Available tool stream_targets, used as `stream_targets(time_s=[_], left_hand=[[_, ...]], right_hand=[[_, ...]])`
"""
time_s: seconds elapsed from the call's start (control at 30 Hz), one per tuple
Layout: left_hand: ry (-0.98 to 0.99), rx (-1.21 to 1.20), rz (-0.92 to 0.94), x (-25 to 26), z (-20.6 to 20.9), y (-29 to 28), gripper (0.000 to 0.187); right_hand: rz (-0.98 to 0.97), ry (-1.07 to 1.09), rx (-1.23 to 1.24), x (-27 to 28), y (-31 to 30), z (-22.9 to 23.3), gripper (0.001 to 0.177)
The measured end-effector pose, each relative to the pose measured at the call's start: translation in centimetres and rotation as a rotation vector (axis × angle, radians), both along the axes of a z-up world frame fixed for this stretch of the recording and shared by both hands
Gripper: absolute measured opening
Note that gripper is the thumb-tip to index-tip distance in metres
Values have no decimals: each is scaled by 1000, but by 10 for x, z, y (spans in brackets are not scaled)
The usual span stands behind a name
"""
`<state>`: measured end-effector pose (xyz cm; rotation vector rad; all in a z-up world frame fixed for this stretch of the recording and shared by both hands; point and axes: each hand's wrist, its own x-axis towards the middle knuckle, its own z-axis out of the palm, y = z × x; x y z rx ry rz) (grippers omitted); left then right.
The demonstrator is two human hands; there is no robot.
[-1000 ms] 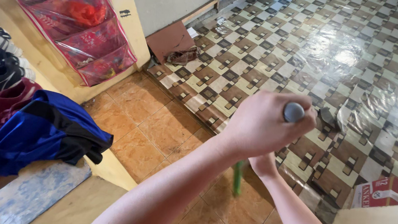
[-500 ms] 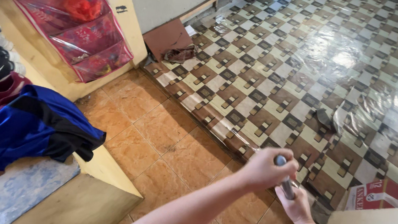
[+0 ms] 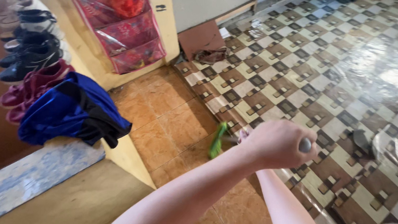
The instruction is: The person sweeps the floor using a broom, moving the broom across the tiled surface in a hallway and then into an adjacent room containing a bed.
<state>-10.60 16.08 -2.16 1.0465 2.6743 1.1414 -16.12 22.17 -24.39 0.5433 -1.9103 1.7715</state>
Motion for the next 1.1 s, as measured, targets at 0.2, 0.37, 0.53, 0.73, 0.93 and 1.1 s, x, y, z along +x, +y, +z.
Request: stream_targets(time_s=[0.2, 0.37, 0.53, 0.73, 0.93, 1.1], left_hand=[[66, 46, -36, -1, 4, -31, 21], [-117, 310, -72, -17, 38, -63, 28], [-511, 672, -50, -27, 30, -89, 27], [-328, 453, 182, -22, 36, -102, 29], [-29, 268, 207, -35, 18, -123, 26], [95, 240, 134, -39, 2, -150, 22]], right_hand=[[65, -21, 4, -15, -16, 19, 18], [5, -203, 149, 18, 5, 20, 28], [-85, -435, 269, 58, 14, 2, 43], [-67, -402, 130, 37, -37, -29, 39], [21, -192, -4, -30, -110, -45, 41], [87, -110, -6, -56, -147, -23, 42]])
